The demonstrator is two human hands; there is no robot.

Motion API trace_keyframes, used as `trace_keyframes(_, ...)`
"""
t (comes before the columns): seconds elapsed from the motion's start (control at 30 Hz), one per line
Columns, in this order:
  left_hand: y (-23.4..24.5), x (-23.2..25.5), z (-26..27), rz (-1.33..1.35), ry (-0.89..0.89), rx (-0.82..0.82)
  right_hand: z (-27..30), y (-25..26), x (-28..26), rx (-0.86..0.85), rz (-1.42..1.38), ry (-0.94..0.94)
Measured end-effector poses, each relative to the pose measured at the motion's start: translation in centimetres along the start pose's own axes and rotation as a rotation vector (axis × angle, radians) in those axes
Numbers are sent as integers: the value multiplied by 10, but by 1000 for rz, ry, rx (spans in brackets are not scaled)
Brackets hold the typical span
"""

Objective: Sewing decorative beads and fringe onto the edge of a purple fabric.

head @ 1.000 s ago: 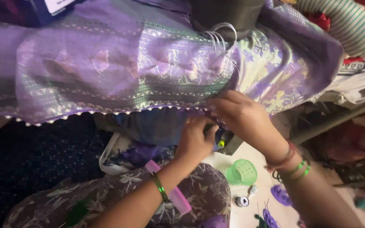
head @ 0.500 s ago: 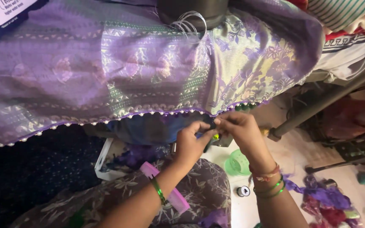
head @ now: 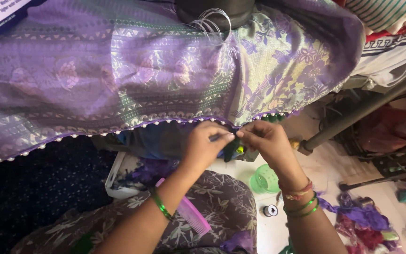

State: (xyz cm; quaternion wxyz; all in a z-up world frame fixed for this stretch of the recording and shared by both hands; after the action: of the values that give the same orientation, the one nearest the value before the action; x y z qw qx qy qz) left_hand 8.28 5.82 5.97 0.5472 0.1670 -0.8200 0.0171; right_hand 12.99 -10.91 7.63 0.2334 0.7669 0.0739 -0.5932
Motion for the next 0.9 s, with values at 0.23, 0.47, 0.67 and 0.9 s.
trace_keyframes(0.23,23,31,-2,-110,-11,109,2,-1,-4,-6,32,18)
trace_keyframes(0.47,-20,-29,4,404,364,-84,6,3,-3,33,30,20)
trace_keyframes(0.67,-43,-37,11,783,523,-168,9,14,0,86,118,60)
trace_keyframes(0.9,-39,-30,19,944,485,-211,24,16,-53,93,456,323)
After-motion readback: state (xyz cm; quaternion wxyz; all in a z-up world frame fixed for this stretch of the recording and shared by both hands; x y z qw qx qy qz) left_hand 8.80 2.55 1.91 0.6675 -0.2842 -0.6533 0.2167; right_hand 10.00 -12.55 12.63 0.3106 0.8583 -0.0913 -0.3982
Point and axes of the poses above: each hand's wrist, its own z-axis away from the middle knuckle, its own y-axis out of the back of the hand, x = y × z, the point moved 10 cm from there along -z, towards the middle knuckle, and after that the axes turned 6 degrees about y, right-handed, at the moved point
